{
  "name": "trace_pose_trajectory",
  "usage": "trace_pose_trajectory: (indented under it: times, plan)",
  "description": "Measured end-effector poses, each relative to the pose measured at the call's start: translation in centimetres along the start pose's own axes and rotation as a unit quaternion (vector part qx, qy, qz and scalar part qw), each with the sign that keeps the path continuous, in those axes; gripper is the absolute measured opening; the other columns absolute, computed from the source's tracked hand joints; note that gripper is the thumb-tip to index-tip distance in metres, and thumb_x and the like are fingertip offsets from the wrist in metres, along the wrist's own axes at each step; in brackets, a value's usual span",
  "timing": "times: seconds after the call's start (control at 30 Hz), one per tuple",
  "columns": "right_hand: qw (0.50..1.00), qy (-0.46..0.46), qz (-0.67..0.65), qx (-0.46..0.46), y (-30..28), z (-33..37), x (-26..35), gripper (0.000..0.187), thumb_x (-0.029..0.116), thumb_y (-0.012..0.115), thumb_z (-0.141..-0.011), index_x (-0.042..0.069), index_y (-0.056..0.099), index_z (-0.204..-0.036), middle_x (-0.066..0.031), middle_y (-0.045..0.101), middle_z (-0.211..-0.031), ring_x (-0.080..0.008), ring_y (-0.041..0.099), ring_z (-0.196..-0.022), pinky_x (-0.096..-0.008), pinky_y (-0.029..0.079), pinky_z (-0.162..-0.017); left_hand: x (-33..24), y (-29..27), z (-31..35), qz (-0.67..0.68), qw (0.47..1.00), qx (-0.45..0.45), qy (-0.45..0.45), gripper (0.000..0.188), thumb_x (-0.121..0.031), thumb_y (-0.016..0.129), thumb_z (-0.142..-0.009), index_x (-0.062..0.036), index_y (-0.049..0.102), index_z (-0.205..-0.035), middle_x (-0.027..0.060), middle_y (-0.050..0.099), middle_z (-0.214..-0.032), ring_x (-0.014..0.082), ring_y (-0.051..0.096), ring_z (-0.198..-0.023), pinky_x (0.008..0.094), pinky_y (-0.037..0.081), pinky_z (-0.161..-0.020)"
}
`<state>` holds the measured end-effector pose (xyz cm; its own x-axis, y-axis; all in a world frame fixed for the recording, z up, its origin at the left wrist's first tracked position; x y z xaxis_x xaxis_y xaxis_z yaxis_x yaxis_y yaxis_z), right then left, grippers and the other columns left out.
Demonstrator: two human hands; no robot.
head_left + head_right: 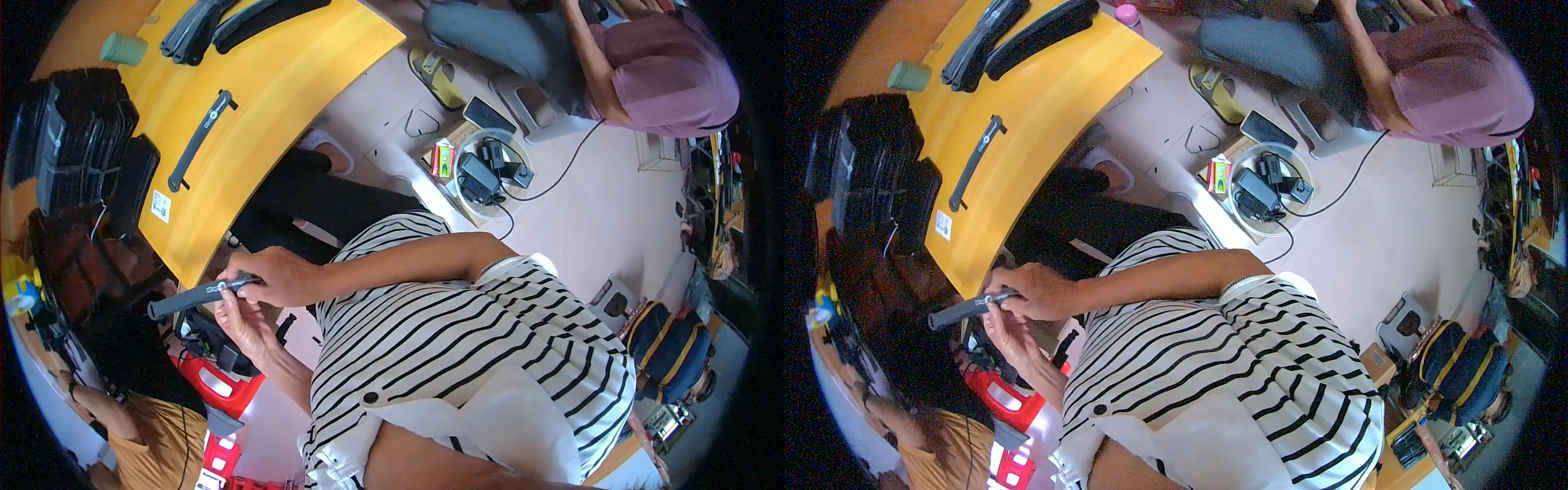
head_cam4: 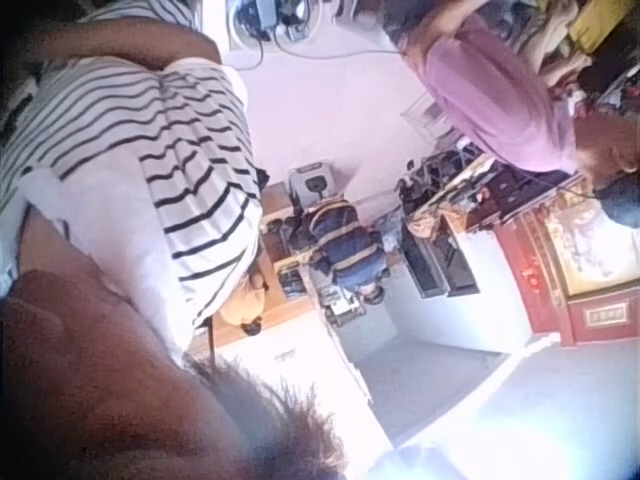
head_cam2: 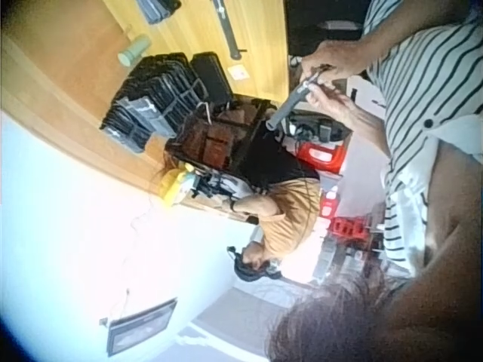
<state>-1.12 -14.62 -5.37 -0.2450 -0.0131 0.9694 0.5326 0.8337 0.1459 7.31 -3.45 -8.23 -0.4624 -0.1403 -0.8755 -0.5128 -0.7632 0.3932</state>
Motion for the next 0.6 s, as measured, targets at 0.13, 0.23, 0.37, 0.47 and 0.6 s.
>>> trace_pose_trajectory:
  times: [0.13, 0.23, 0.37, 0.47, 0.6]
  plan:
    - [1.0, -0.001, 0.004, 0.007, 0.4, 0.3, -0.1, 0.026, 0.014, 0.053, -0.082, 0.003, 0.059, -0.104, -0.0132, 0.057, -0.081, -0.0222, 0.058, -0.072, -0.0304, 0.044, -0.064, -0.8, -1.2, -0.1, 0.018, 0.999, -0.016, 0.03, 0.025, -0.014, 0.056, -0.087, 0.002, 0.053, -0.106, 0.0115, 0.06, -0.1, 0.0167, 0.06, -0.087, 0.0253, 0.055, -0.068]
    - [0.992, -0.113, 0.036, -0.04, -0.1, 0.2, -0.3, 0.023, 0.015, 0.046, -0.087, 0.003, 0.059, -0.101, -0.0088, 0.052, -0.074, -0.0169, 0.052, -0.065, -0.0274, 0.039, -0.059, -1.5, -1.7, -0.5, -0.014, 0.994, -0.092, 0.052, 0.024, -0.015, 0.055, -0.088, 0.0023, 0.053, -0.105, 0.0142, 0.06, -0.099, 0.0208, 0.061, -0.091, 0.0286, 0.057, -0.069]
    - [0.98, 0.15, -0.12, 0.047, -1.0, -0.4, -1.9, 0.026, 0.013, 0.039, -0.09, 0.004, 0.052, -0.11, -0.0009, 0.044, -0.059, -0.0058, 0.043, -0.054, -0.0197, 0.035, -0.049, -1.9, -1.0, -1.2, -0.01, 0.995, -0.098, 0.034, 0.026, -0.017, 0.056, -0.087, 0.003, 0.051, -0.104, 0.0196, 0.061, -0.096, 0.0252, 0.065, -0.079, 0.0315, 0.057, -0.068]
    - [0.965, 0.216, -0.127, 0.078, -1.6, -0.7, -0.6, 0.027, 0.012, 0.038, -0.09, 0.005, 0.049, -0.114, -0.0011, 0.046, -0.06, -0.0065, 0.042, -0.052, -0.0203, 0.033, -0.047, -1.9, 0.5, -1.6, 0.036, 0.996, -0.076, 0.042, 0.023, -0.013, 0.055, -0.087, 0.003, 0.052, -0.103, 0.0187, 0.062, -0.092, 0.0259, 0.065, -0.078, 0.0318, 0.056, -0.067]
    - [0.971, 0.202, -0.058, 0.116, -1.2, -1.3, 0.5, 0.028, 0.01, 0.04, -0.089, 0.005, 0.046, -0.116, -0.0022, 0.045, -0.058, -0.0092, 0.045, -0.052, -0.0236, 0.036, -0.05, -2.2, 1.5, -1.8, 0.068, 0.996, -0.041, 0.045, 0.019, -0.005, 0.056, -0.085, 0.003, 0.054, -0.102, 0.0198, 0.063, -0.092, 0.0265, 0.065, -0.08, 0.0304, 0.056, -0.068]
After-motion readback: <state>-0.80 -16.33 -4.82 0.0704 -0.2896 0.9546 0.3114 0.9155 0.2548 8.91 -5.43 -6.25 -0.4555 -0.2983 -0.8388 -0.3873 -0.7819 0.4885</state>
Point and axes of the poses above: each hand's wrist, its own z-axis away from the middle knuckle, its own y-axis out of the palm, x = y × z, the point moved 8 cm from there along -z, towards the middle knuckle
